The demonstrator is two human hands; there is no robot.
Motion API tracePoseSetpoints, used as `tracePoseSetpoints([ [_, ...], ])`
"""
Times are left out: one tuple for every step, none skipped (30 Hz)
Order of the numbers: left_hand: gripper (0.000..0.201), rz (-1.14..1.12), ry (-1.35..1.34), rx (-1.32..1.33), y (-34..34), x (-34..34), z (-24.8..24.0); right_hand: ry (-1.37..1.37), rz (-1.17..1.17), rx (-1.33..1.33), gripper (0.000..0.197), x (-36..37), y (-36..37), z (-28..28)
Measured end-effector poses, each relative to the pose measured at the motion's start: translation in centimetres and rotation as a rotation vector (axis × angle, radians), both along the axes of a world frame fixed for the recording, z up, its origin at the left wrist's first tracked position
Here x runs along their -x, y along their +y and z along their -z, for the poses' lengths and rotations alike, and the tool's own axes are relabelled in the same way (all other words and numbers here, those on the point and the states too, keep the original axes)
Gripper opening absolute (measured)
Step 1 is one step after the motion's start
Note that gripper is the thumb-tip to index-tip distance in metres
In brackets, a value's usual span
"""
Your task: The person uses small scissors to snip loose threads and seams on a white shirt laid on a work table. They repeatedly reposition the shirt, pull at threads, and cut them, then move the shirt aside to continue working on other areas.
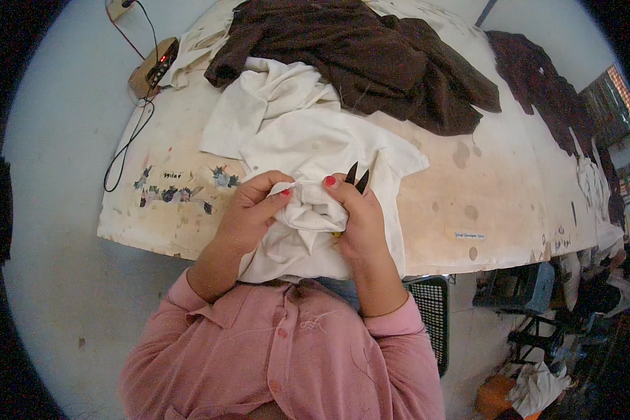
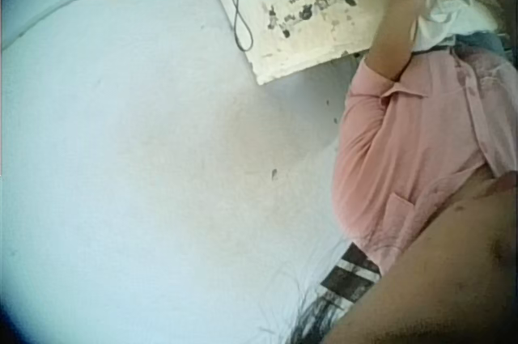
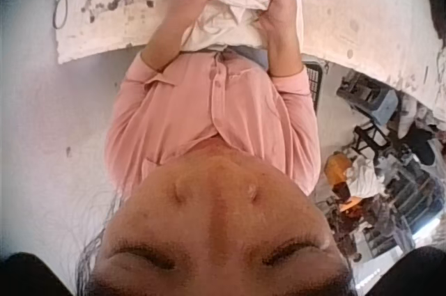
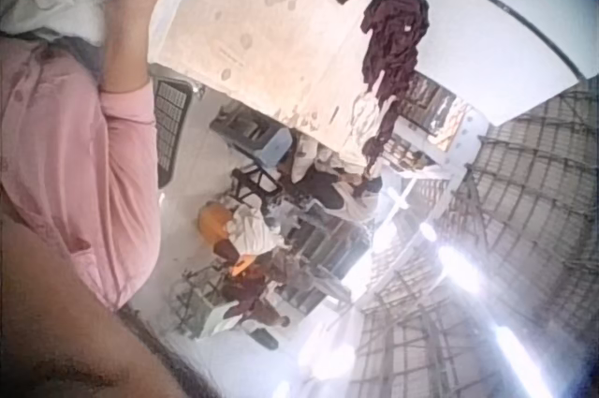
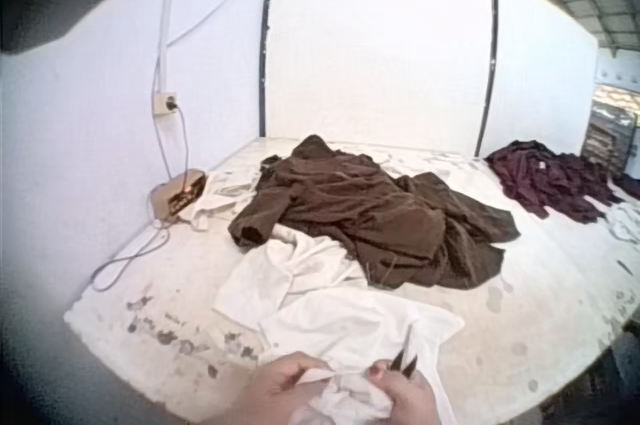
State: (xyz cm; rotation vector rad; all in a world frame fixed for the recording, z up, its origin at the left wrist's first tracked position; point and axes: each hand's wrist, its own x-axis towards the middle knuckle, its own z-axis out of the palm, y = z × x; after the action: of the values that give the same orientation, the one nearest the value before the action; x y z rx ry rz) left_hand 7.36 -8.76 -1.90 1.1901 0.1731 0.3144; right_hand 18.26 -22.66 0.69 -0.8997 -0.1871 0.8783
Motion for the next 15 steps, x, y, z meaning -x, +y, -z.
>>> tracePoseSetpoints([
  [0.022, 0.051, -0.024, 0.204, 0.2, -0.1, 0.0, 0.038, 0.009, -0.020, 0.013, -0.1, 0.2, -0.2],
  [0.022, 0.100, -0.044, 0.416, 0.2, 0.1, 0.2, 0.081, 0.016, -0.034, 0.014, 0.0, 0.4, -0.4],
  [0.023, 0.148, -0.065, 0.628, 0.3, 0.2, 0.3, 0.123, 0.023, -0.047, 0.015, 0.1, 0.5, -0.5],
  [0.023, 0.166, -0.071, 0.631, 0.4, 0.2, 0.4, 0.125, 0.007, -0.055, 0.016, -0.1, 0.4, -0.1],
  [0.024, 0.185, -0.077, 0.634, 0.6, 0.2, 0.4, 0.125, -0.008, -0.065, 0.016, -0.3, 0.4, 0.3],
  [0.024, 0.204, -0.084, 0.636, 0.8, 0.2, 0.4, 0.125, -0.024, -0.075, 0.017, -0.4, 0.3, 0.6],
  [0.024, 0.204, -0.083, 0.645, 0.8, 0.2, 0.4, 0.128, -0.036, -0.085, 0.017, -0.5, 0.4, 0.5],
  [0.025, 0.204, -0.083, 0.654, 0.8, 0.2, 0.4, 0.131, -0.048, -0.095, 0.016, -0.5, 0.4, 0.5],
  [0.025, 0.204, -0.082, 0.663, 0.9, 0.2, 0.2, 0.134, -0.060, -0.106, 0.016, -0.5, 0.4, 0.5],
  [0.023, 0.183, -0.113, 0.558, 0.9, 0.2, -0.1, 0.008, -0.121, -0.131, 0.016, -0.7, 0.2, 0.5],
  [0.021, 0.162, -0.142, 0.457, 0.9, 0.4, -0.7, -0.116, -0.182, -0.152, 0.016, -1.0, -0.4, 0.5],
  [0.021, 0.140, -0.170, 0.356, 0.9, 0.5, -1.3, -0.240, -0.244, -0.173, 0.016, -1.2, -0.7, 0.5],
  [0.022, 0.037, -0.150, 0.133, 1.0, 0.5, -1.7, -0.406, -0.224, -0.017, 0.016, -1.5, -0.9, 0.1],
  [0.023, -0.063, -0.125, -0.090, 1.2, 0.3, -2.0, -0.567, -0.202, 0.141, 0.015, -1.7, -1.0, -0.6],
  [0.024, -0.161, -0.099, -0.314, 1.3, 0.1, -2.4, -0.726, -0.179, 0.301, 0.016, -1.9, -1.0, -1.1],
])
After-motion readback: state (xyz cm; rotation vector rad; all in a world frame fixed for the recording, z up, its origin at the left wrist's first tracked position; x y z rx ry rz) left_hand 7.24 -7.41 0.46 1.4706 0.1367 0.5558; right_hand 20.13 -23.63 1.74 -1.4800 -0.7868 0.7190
